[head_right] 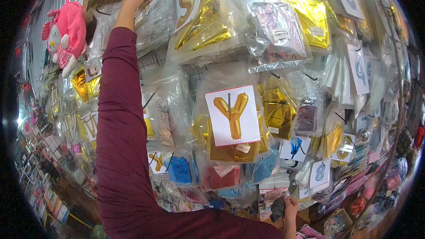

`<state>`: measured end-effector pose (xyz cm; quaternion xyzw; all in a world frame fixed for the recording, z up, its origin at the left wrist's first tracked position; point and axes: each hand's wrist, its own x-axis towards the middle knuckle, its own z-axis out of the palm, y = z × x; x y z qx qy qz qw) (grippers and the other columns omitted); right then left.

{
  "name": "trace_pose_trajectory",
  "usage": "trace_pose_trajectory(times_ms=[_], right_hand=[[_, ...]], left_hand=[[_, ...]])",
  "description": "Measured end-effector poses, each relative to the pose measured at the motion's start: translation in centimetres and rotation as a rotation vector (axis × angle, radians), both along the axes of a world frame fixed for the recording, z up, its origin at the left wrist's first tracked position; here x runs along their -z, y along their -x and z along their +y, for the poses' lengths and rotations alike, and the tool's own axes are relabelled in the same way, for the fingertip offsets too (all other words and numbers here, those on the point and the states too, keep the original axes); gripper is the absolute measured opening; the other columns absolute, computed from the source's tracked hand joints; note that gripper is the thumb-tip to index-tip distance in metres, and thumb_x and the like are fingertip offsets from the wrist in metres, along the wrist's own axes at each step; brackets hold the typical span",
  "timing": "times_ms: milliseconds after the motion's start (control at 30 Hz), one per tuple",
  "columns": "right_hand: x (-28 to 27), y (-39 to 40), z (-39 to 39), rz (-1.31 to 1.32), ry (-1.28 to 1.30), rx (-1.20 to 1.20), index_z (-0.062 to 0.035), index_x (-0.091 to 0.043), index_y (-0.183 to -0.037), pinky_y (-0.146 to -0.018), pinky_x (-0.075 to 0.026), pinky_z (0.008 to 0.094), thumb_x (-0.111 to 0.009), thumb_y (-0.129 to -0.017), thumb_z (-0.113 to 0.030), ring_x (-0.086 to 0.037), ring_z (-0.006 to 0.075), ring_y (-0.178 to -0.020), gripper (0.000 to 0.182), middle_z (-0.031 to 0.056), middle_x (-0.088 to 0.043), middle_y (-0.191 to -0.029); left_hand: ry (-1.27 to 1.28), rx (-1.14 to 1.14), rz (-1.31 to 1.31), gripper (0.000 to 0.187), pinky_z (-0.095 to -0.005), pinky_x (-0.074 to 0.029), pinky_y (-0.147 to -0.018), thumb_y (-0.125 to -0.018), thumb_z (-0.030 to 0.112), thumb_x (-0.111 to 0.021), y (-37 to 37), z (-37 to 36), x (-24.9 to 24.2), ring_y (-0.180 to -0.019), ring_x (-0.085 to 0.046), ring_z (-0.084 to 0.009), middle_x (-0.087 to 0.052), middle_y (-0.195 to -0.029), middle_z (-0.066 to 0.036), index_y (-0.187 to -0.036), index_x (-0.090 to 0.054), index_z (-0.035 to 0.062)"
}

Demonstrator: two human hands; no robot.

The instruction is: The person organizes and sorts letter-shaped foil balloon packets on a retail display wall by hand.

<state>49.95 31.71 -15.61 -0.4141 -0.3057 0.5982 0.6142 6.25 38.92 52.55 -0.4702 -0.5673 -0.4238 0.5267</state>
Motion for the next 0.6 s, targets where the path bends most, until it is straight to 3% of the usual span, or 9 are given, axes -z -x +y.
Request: trace_pose_trajectory(times_ms=[33, 167, 233, 367, 433, 467, 600], right_hand=[[0.5, -0.1, 0.2, -0.001, 0.000, -0.001, -0.0024, -0.053, -0.064, -0.044, -0.037, 0.0236, -0.055, -0.078, -0.005, -0.046, 0.0099, -0.046, 0.015, 0.0023, -0.051, -0.056], [1.8, -0.1, 0.7, 0.004, 0.005, -0.017, -0.0019, -0.054, -0.065, -0.044, -0.039, 0.0249, -0.056, -0.077, -0.005, -0.048, 0.0112, -0.047, 0.013, 0.0036, -0.052, -0.057], [1.7, 0.1, 0.7, 0.019, 0.014, -0.024, -0.0018, -0.054, -0.065, -0.044, -0.038, 0.0252, -0.056, -0.077, -0.005, -0.048, 0.0112, -0.046, 0.013, 0.0036, -0.052, -0.057], [2.3, 0.1, 0.8, -0.002, 0.003, -0.045, -0.0020, -0.054, -0.065, -0.046, -0.038, 0.0249, -0.057, -0.077, -0.007, -0.047, 0.0105, -0.048, 0.013, 0.0027, -0.052, -0.057], [2.6, 0.1, 0.9, -0.018, -0.010, -0.051, -0.0019, -0.054, -0.066, -0.046, -0.038, 0.0247, -0.057, -0.077, -0.007, -0.047, 0.0102, -0.049, 0.013, 0.0026, -0.051, -0.057], [2.7, 0.1, 0.9, -0.015, -0.005, -0.062, -0.0018, -0.054, -0.066, -0.046, -0.038, 0.0245, -0.058, -0.078, -0.007, -0.047, 0.0097, -0.050, 0.013, 0.0023, -0.052, -0.058], [3.3, 0.2, 1.1, -0.039, -0.005, -0.088, -0.0012, -0.055, -0.067, -0.046, -0.037, 0.0239, -0.058, -0.078, -0.008, -0.046, 0.0087, -0.050, 0.013, 0.0018, -0.053, -0.059]], left_hand=[[0.110, 0.094, -0.075, 0.023, -0.0322, -0.046, -0.069, -0.077, 0.021, -0.055, 0.1, -0.3, -0.3, -0.068, -0.063, -0.0212, -0.064, -0.065, -0.010, -0.078, -0.063, -0.0006], [0.183, 0.146, -0.128, 0.023, -0.0310, -0.046, -0.067, -0.078, 0.020, -0.054, 0.3, -0.5, -0.3, -0.065, -0.063, -0.0203, -0.064, -0.066, -0.011, -0.077, -0.063, -0.0010], [0.214, 0.297, -0.245, 0.021, -0.0291, -0.047, -0.062, -0.078, 0.017, -0.054, 0.2, -0.5, -0.2, -0.063, -0.063, -0.0190, -0.063, -0.065, -0.012, -0.076, -0.062, -0.0021], [0.164, 0.123, -0.056, 0.018, -0.0276, -0.049, -0.057, -0.078, 0.013, -0.054, -2.2, -2.3, 2.9, -0.059, -0.062, -0.0174, -0.063, -0.066, -0.012, -0.075, -0.061, -0.0038], [0.087, 0.355, -0.124, 0.017, -0.0273, -0.048, -0.055, -0.077, 0.011, -0.055, -1.5, -1.7, 4.2, -0.058, -0.062, -0.0173, -0.063, -0.065, -0.013, -0.075, -0.060, -0.0059], [0.028, 0.391, -0.074, 0.017, -0.0363, -0.045, -0.072, -0.072, 0.015, -0.058, -0.5, -0.9, 4.3, -0.075, -0.060, -0.0308, -0.062, -0.078, -0.018, -0.078, -0.064, -0.0003], [-0.003, 0.378, -0.049, 0.016, -0.0361, -0.045, -0.072, -0.071, 0.015, -0.059, -0.1, -0.7, 5.2, -0.077, -0.059, -0.0331, -0.061, -0.079, -0.019, -0.078, -0.063, 0.0010]])
